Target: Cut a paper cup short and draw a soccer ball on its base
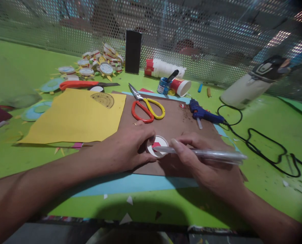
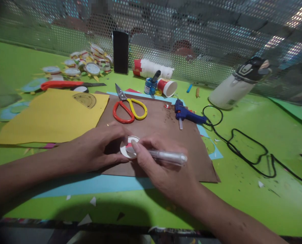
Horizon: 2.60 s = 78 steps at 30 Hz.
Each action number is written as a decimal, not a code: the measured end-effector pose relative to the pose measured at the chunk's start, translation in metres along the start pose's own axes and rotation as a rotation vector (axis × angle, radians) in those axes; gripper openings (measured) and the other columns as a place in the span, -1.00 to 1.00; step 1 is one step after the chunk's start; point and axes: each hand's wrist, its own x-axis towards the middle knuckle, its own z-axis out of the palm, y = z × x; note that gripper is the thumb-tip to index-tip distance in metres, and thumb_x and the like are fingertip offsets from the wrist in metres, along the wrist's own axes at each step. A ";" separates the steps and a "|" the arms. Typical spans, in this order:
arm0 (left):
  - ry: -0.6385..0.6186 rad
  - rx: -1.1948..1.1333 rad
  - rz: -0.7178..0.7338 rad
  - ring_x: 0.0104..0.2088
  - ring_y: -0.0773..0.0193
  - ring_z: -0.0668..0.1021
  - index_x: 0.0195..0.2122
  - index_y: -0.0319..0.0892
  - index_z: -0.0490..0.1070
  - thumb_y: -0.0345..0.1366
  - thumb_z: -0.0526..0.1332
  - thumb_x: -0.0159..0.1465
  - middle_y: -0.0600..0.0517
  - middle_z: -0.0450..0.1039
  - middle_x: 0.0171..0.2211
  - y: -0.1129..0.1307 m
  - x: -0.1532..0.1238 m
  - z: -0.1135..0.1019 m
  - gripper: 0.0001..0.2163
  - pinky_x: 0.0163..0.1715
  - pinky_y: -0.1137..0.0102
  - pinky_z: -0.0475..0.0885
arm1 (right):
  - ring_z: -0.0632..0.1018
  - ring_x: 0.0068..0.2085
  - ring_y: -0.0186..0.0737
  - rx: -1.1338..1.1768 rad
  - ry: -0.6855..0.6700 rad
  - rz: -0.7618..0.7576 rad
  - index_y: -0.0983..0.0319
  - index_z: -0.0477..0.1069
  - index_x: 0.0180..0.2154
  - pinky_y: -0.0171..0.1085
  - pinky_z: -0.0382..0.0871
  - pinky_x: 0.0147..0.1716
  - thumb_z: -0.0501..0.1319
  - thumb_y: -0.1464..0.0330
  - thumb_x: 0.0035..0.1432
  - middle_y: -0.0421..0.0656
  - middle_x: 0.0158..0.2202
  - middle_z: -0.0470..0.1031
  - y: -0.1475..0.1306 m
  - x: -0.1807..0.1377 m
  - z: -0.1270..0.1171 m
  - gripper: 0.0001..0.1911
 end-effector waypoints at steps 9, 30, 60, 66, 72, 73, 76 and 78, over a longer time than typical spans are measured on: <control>-0.006 0.014 -0.012 -0.35 0.26 0.43 -0.18 -0.19 0.38 -0.11 0.22 0.25 0.02 0.42 -0.30 0.000 0.001 0.000 -0.75 -0.41 0.38 0.28 | 0.56 -0.47 -0.34 0.005 -0.009 0.017 0.13 0.50 -0.36 -0.38 0.43 -0.45 0.20 0.33 0.24 -0.29 -0.48 0.56 -0.001 0.001 0.000 -0.86; -0.029 0.028 -0.034 -0.33 0.24 0.43 -0.19 -0.18 0.36 -0.12 0.20 0.26 0.00 0.42 -0.28 0.002 0.001 -0.001 -0.76 -0.42 0.37 0.26 | 0.56 -0.48 -0.31 -0.032 -0.017 0.012 0.13 0.49 -0.37 -0.34 0.45 -0.46 0.18 0.32 0.24 -0.27 -0.48 0.58 -0.002 0.003 -0.001 -0.85; -0.007 0.061 0.023 -0.32 0.23 0.43 -0.25 -0.20 0.38 -0.11 0.22 0.24 -0.01 0.44 -0.29 0.000 0.002 -0.001 -0.76 -0.40 0.37 0.28 | 0.43 -0.58 -0.38 -0.018 0.124 0.064 0.15 0.44 -0.54 -0.37 0.31 -0.58 0.19 0.31 0.25 -0.33 -0.64 0.42 -0.002 0.007 -0.007 -0.71; -0.021 0.062 0.002 -0.32 0.23 0.43 -0.25 -0.19 0.38 -0.13 0.23 0.23 0.00 0.44 -0.29 0.000 0.003 -0.002 -0.77 -0.42 0.38 0.27 | 0.41 -0.58 -0.37 -0.026 0.125 0.089 0.16 0.44 -0.54 -0.37 0.28 -0.59 0.19 0.27 0.25 -0.31 -0.64 0.41 -0.001 0.007 -0.006 -0.68; -0.029 0.056 -0.001 -0.29 0.21 0.44 -0.23 -0.17 0.38 -0.14 0.24 0.23 0.00 0.45 -0.29 0.000 0.002 -0.001 -0.78 -0.40 0.38 0.28 | 0.41 -0.59 -0.35 -0.025 0.124 0.093 0.14 0.45 -0.55 -0.35 0.28 -0.60 0.19 0.25 0.25 -0.31 -0.65 0.41 0.001 0.007 -0.005 -0.68; -0.027 0.055 -0.001 -0.29 0.21 0.44 -0.23 -0.17 0.38 -0.13 0.24 0.23 0.00 0.44 -0.29 -0.001 0.002 -0.001 -0.78 -0.40 0.37 0.28 | 0.41 -0.59 -0.36 -0.023 0.130 0.092 0.14 0.45 -0.55 -0.36 0.28 -0.60 0.19 0.25 0.25 -0.31 -0.65 0.41 0.001 0.007 -0.004 -0.68; -0.030 0.057 0.006 -0.28 0.21 0.44 -0.21 -0.18 0.38 -0.14 0.24 0.23 0.00 0.44 -0.28 -0.001 0.002 -0.001 -0.77 -0.39 0.37 0.28 | 0.41 -0.58 -0.38 -0.019 0.122 0.097 0.15 0.45 -0.54 -0.38 0.29 -0.58 0.19 0.27 0.26 -0.33 -0.65 0.40 0.001 0.007 -0.004 -0.69; -0.036 0.056 0.004 -0.27 0.21 0.44 -0.20 -0.19 0.38 -0.15 0.24 0.24 -0.01 0.44 -0.27 -0.002 0.002 -0.001 -0.77 -0.39 0.37 0.28 | 0.40 -0.59 -0.40 -0.022 0.122 0.098 0.16 0.45 -0.54 -0.39 0.28 -0.57 0.19 0.26 0.26 -0.33 -0.66 0.40 0.001 0.007 -0.005 -0.68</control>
